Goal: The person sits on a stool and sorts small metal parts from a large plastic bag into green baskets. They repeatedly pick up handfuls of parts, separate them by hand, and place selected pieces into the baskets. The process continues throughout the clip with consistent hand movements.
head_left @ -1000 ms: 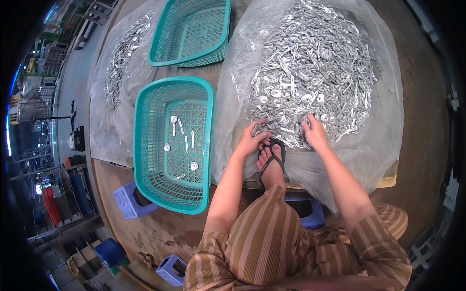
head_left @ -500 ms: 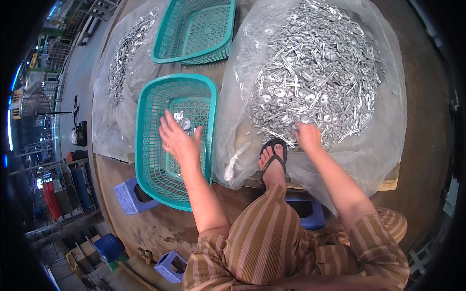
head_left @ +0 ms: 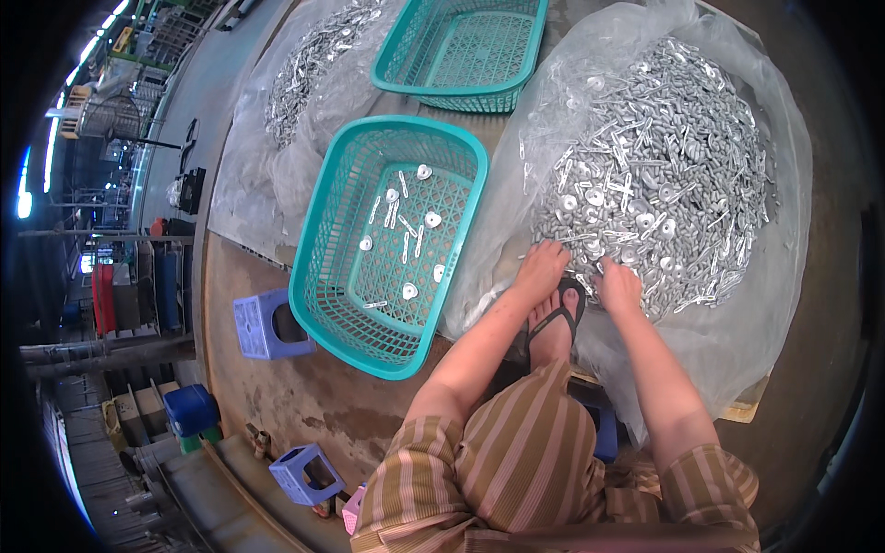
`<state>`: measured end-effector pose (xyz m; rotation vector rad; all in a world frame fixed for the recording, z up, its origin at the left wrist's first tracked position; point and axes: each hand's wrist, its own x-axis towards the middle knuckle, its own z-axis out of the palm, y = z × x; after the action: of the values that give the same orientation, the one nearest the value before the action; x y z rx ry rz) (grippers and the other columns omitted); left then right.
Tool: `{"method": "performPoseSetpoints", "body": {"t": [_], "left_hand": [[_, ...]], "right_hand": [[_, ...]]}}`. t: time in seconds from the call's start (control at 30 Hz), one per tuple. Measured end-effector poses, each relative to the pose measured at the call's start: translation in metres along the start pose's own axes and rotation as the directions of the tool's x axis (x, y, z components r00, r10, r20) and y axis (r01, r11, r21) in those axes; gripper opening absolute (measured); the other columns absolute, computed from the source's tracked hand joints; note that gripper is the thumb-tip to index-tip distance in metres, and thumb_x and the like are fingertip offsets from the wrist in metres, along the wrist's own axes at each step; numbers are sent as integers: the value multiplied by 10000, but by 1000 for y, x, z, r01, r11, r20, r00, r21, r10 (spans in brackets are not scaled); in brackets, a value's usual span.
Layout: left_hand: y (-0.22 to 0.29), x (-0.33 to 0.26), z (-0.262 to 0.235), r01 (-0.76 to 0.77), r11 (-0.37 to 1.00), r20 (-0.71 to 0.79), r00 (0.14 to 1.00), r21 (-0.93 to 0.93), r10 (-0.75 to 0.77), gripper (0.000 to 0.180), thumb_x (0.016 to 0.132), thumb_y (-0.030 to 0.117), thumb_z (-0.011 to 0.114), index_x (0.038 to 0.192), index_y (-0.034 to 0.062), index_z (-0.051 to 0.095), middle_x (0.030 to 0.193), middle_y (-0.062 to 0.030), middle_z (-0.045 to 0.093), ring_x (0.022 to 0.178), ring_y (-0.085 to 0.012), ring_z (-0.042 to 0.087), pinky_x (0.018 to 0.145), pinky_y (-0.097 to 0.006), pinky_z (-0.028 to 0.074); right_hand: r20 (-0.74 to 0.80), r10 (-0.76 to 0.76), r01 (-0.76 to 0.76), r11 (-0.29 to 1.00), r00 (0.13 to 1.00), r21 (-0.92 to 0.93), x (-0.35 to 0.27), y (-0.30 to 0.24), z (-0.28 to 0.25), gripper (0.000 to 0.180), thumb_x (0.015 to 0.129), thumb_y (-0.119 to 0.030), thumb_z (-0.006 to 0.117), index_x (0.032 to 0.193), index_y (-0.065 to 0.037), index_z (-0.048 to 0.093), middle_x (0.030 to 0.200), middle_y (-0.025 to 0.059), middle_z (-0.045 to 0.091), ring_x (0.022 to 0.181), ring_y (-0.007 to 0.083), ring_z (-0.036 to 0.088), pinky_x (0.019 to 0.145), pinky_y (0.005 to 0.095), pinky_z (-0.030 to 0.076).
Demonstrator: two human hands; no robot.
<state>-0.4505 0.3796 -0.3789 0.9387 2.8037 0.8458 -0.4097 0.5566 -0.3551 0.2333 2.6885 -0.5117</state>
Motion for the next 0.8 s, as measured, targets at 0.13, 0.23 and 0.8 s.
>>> {"method": "performPoseSetpoints", "body": {"t": [0.13,0.23,0.8], "left_hand": [[-12,-8,3,343,912,25,938,-225,-346,175,768,22,522,941,40,505,852,-182,567,829,-369,540,709,-456,416],[0,0,-11,376,880,-12,918,-289,-396,188,788,59,519,968,9,494,882,-229,590,842,-389,564,732,-459,427],[-1,39,10,171,985,11,985,21,-171,239,734,93,644,959,47,577,934,-160,568,852,-334,556,717,-406,450]], "right_hand": [[-127,85,-65,986,988,154,-1,7,-2,289,728,-257,682,862,-31,561,784,210,625,781,366,612,668,457,469],[-193,146,-42,886,970,462,-4,34,-3,317,735,-264,690,928,-33,587,769,200,624,746,335,613,665,418,464],[308,47,-289,-236,950,928,-49,81,-34,207,808,-19,490,1013,-35,507,930,127,597,762,223,618,575,308,529]]}}
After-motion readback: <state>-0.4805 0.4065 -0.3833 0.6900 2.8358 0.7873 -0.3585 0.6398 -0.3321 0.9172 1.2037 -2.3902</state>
